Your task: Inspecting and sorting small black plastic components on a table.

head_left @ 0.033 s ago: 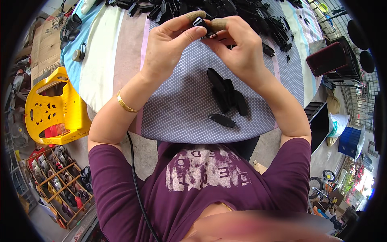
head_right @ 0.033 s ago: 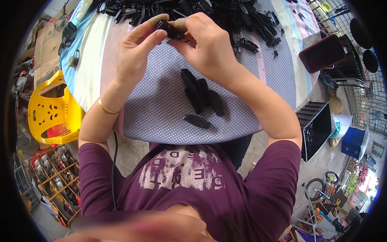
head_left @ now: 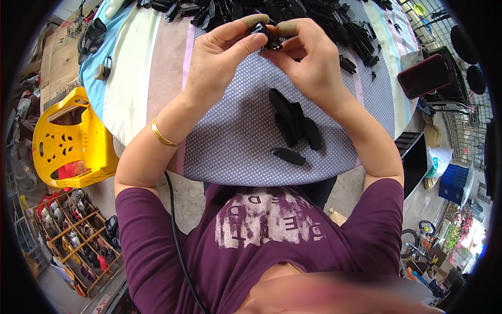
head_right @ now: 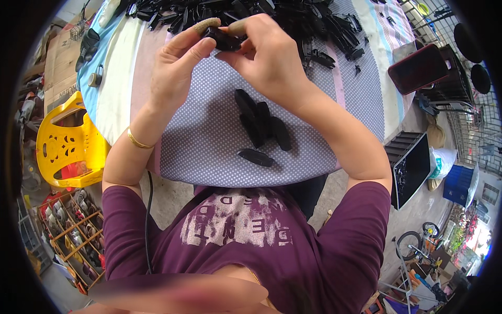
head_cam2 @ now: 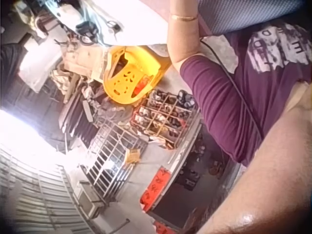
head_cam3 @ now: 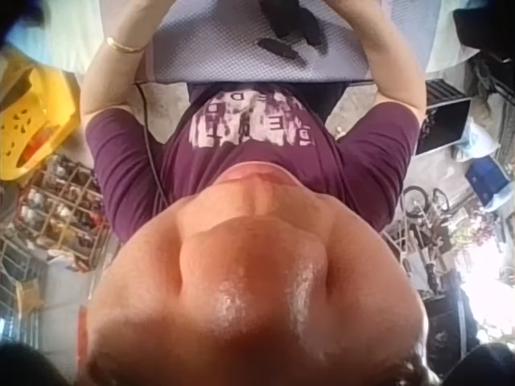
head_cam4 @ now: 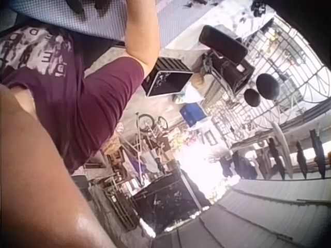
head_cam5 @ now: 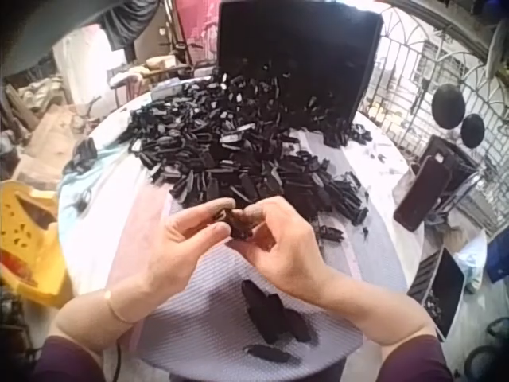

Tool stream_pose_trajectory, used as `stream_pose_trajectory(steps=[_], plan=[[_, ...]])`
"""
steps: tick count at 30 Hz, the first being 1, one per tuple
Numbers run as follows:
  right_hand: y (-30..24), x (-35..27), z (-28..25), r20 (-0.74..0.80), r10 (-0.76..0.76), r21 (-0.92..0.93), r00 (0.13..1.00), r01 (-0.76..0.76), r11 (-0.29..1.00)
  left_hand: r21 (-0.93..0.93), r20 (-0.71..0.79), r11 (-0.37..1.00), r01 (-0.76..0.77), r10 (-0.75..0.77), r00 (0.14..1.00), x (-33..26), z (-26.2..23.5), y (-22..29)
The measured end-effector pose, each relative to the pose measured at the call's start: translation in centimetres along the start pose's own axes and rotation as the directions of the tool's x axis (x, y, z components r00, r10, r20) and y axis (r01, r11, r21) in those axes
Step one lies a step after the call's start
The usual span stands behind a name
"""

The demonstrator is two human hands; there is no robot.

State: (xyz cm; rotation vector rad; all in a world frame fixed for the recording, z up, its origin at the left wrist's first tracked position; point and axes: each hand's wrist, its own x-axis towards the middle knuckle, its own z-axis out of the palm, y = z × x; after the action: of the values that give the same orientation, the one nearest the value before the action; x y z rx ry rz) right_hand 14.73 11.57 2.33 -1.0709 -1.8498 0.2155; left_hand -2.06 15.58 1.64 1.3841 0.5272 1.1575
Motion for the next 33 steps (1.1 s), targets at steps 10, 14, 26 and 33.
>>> stream_pose_trajectory(steps=[10, 14, 26, 33], plan=[[-0.1, -0.1, -0.3, 0.194, 0.069, 0.088, 0.979, -0.087, 0.992, 0.083, 0.130, 0.991, -0.107, 0.096, 0.987, 0.0, -0.4, 0.6], [0.0, -0.4, 0.0, 0.181, 0.063, 0.102, 0.981, -0.082, 0.991, 0.077, 0.148, 0.992, -0.102, 0.090, 0.985, -0.2, -0.5, 0.8], [1.7, 1.8, -7.7, 0.413, 0.285, -0.449, 0.865, -0.079, 0.890, 0.625, 0.310, 0.753, -0.207, 0.005, 0.951, -0.3, 0.5, 1.9], [2.0, 0.2, -5.0, 0.374, 0.280, -0.662, 0.884, 0.043, 0.748, 0.629, 0.507, 0.776, -0.045, -0.365, 0.781, -0.8, 1.8, 1.6]])
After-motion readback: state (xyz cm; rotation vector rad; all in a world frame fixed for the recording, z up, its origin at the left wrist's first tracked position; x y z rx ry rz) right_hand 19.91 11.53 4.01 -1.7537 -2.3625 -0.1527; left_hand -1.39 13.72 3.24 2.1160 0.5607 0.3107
